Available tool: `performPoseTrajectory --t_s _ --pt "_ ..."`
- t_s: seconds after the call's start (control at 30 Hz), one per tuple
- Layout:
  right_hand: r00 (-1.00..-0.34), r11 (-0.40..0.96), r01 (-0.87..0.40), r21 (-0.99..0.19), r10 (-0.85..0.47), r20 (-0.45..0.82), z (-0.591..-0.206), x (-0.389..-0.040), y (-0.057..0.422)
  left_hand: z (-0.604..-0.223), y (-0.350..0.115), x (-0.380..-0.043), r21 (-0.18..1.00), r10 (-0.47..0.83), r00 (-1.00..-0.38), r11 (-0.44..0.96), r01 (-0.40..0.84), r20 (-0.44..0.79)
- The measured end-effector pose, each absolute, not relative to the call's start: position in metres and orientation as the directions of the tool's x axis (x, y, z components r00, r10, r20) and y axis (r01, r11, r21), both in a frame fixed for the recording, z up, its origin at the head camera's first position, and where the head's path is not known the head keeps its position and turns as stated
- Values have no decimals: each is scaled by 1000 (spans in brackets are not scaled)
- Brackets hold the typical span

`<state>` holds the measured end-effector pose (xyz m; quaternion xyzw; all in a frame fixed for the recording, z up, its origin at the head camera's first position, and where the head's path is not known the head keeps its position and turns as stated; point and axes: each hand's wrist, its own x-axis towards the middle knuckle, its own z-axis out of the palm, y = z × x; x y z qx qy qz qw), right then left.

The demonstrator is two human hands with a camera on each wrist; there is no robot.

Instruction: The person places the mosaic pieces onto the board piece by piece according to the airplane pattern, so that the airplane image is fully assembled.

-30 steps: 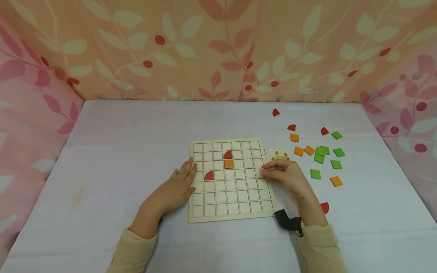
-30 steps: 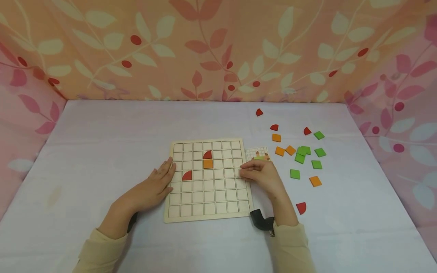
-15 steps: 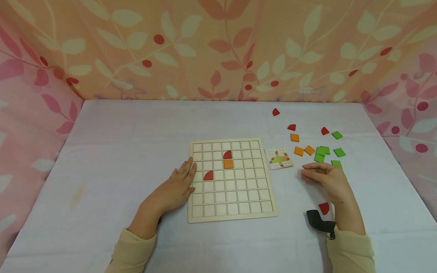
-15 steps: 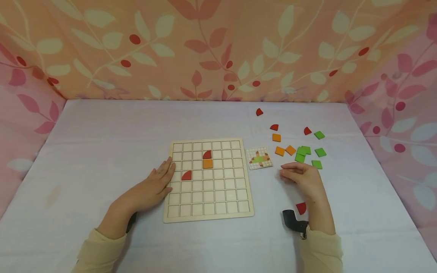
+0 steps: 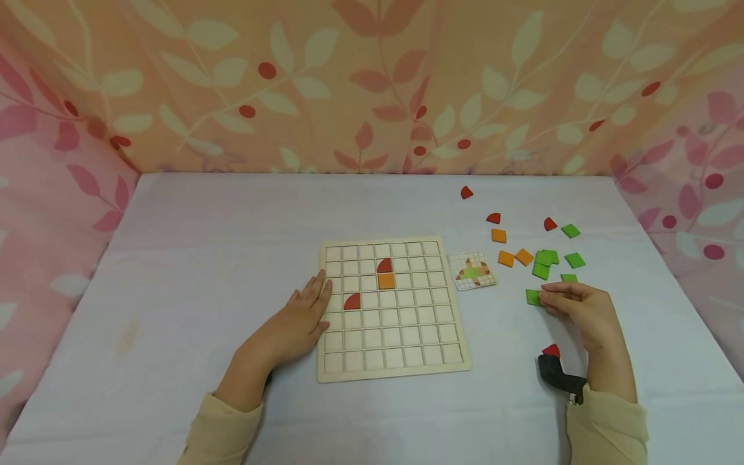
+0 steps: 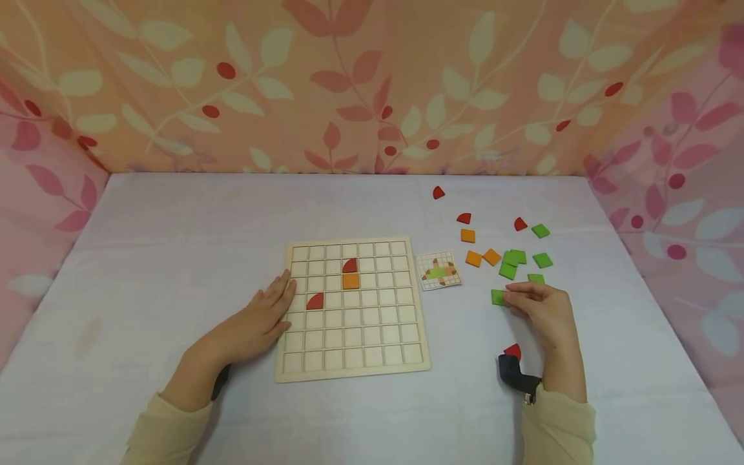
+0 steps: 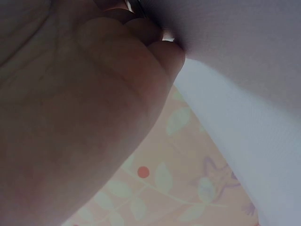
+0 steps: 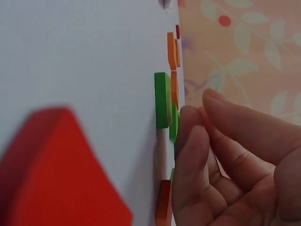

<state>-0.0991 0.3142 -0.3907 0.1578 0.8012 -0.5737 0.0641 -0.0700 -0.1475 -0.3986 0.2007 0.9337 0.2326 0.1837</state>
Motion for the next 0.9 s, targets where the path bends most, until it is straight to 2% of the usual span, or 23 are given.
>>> performPoseTrajectory --t_s 0.4,0.9 --pt "-932 576 360 -733 250 -261 -397 -97 313 -402 -148 -71 499 460 -854 814 295 -245" --pt "-958 641 287 -712 200 -207 -398 -97 311 -401 -148 -71 499 463 -853 813 299 -242"
